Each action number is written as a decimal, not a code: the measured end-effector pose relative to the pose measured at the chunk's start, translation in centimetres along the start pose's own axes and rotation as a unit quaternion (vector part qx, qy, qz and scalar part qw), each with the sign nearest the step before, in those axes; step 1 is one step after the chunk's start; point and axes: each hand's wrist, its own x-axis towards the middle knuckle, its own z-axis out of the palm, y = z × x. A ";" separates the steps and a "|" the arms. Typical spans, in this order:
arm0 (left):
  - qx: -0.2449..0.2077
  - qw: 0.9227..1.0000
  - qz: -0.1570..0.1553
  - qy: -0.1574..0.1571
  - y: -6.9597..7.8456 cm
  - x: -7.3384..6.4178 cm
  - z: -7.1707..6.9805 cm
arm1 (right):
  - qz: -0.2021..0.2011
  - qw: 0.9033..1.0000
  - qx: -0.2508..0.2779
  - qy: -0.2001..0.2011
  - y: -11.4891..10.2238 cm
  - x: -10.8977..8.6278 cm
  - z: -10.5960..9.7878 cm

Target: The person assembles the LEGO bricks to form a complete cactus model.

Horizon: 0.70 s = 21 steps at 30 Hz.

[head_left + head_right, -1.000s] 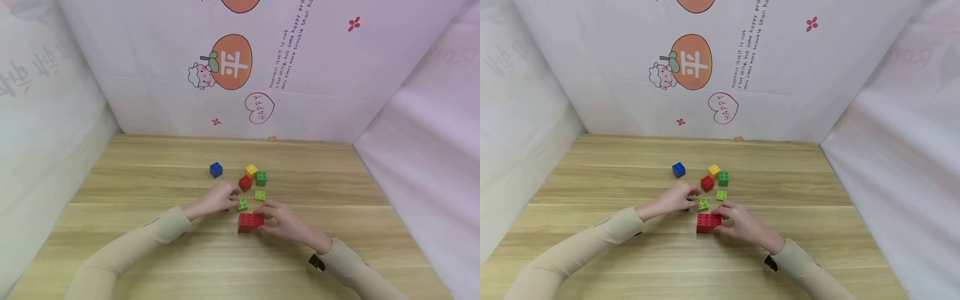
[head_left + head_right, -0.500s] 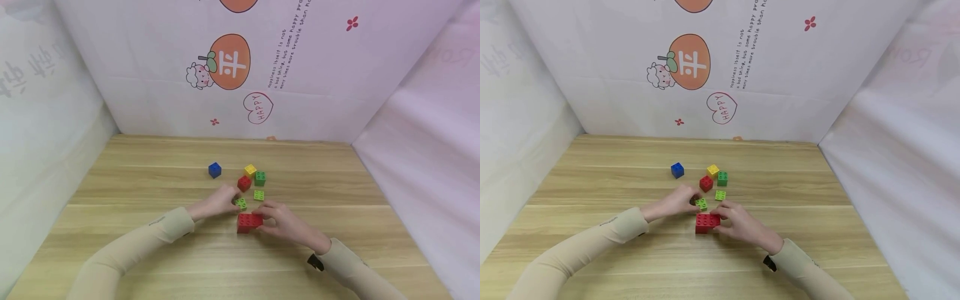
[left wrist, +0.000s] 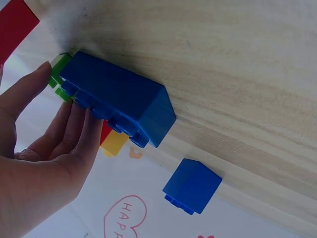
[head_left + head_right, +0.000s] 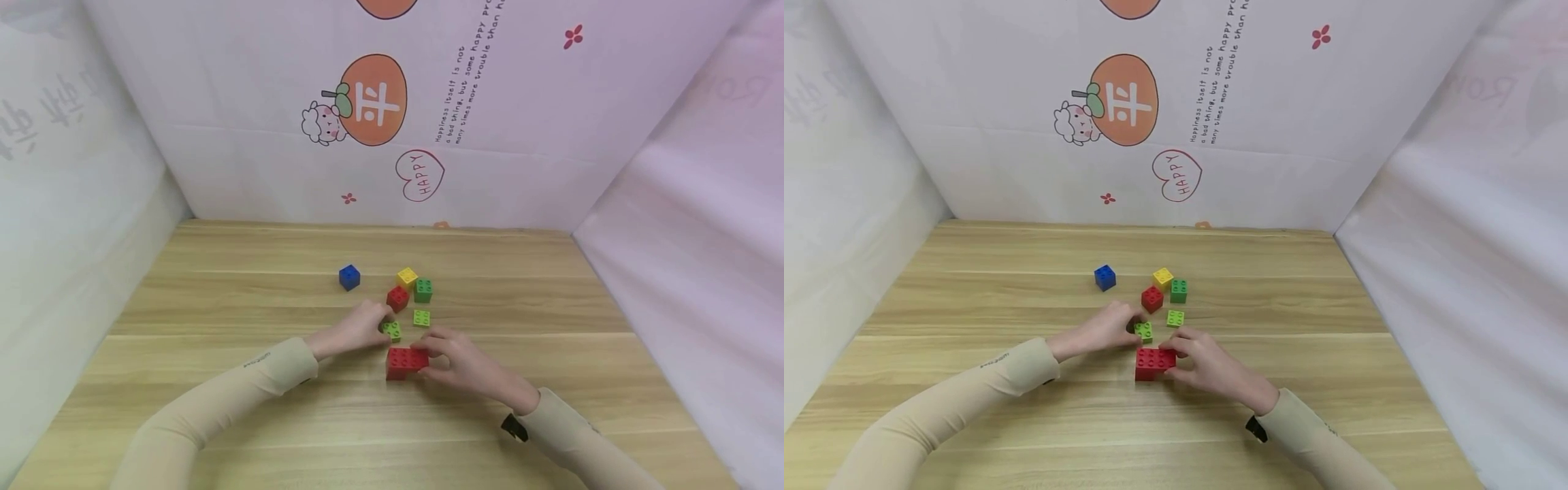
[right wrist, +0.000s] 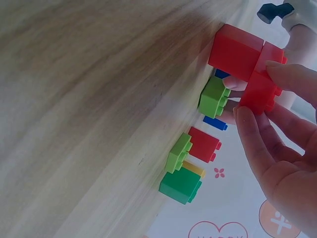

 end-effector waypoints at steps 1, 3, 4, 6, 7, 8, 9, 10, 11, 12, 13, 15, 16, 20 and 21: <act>-0.001 1.000 0.000 0.000 0.0 0.0 0.0 | 0.001 1.000 0.001 -0.001 0.0 0.0 0.0; -0.002 1.000 0.000 0.002 0.0 -0.1 -0.2 | 0.002 1.000 0.003 -0.002 0.0 0.0 0.0; -0.003 1.000 0.001 0.002 0.0 -0.1 -0.2 | 0.003 1.000 0.004 -0.002 0.0 0.0 0.0; -0.004 1.000 0.002 0.003 0.0 -0.2 -0.4 | 0.004 1.000 0.004 -0.002 0.0 0.0 0.0; -0.005 1.000 0.003 0.004 0.0 -0.2 -0.5 | 0.004 1.000 0.005 -0.002 -0.1 0.1 0.0; -0.007 1.000 0.003 0.004 0.1 -0.2 -0.6 | 0.005 1.000 0.005 -0.002 -0.1 0.1 0.0; -0.007 1.000 0.004 0.005 0.1 -0.2 -0.7 | 0.005 1.000 0.005 -0.001 -0.1 0.1 0.0; -0.009 1.000 0.006 0.005 0.1 -0.3 -0.8 | 0.006 1.000 0.004 -0.001 -0.1 0.1 -0.1; -0.010 1.000 0.008 0.006 0.1 -0.3 -0.9 | 0.006 1.000 0.003 -0.001 -0.1 0.1 -0.1; -0.010 1.000 0.009 0.007 0.2 -0.3 -1.0 | 0.006 1.000 0.003 0.000 -0.2 0.1 -0.1; -0.012 1.000 0.011 0.009 0.2 -0.4 -1.2 | 0.006 1.000 0.002 0.000 -0.2 0.1 -0.1; -0.010 1.000 0.017 0.013 0.3 -0.5 -1.4 | 0.007 1.000 -0.001 0.000 -0.2 0.1 -0.2; -0.010 1.000 0.019 0.014 0.4 -0.6 -1.5 | 0.007 1.000 -0.002 -0.001 -0.2 0.1 -0.2; -0.007 0.999 0.027 0.027 0.5 -0.8 -1.9 | 0.011 1.000 -0.004 -0.003 -0.2 0.1 -0.2; -0.007 0.999 0.029 0.030 0.5 -0.9 -2.0 | 0.012 1.000 -0.004 -0.003 -0.2 0.1 -0.2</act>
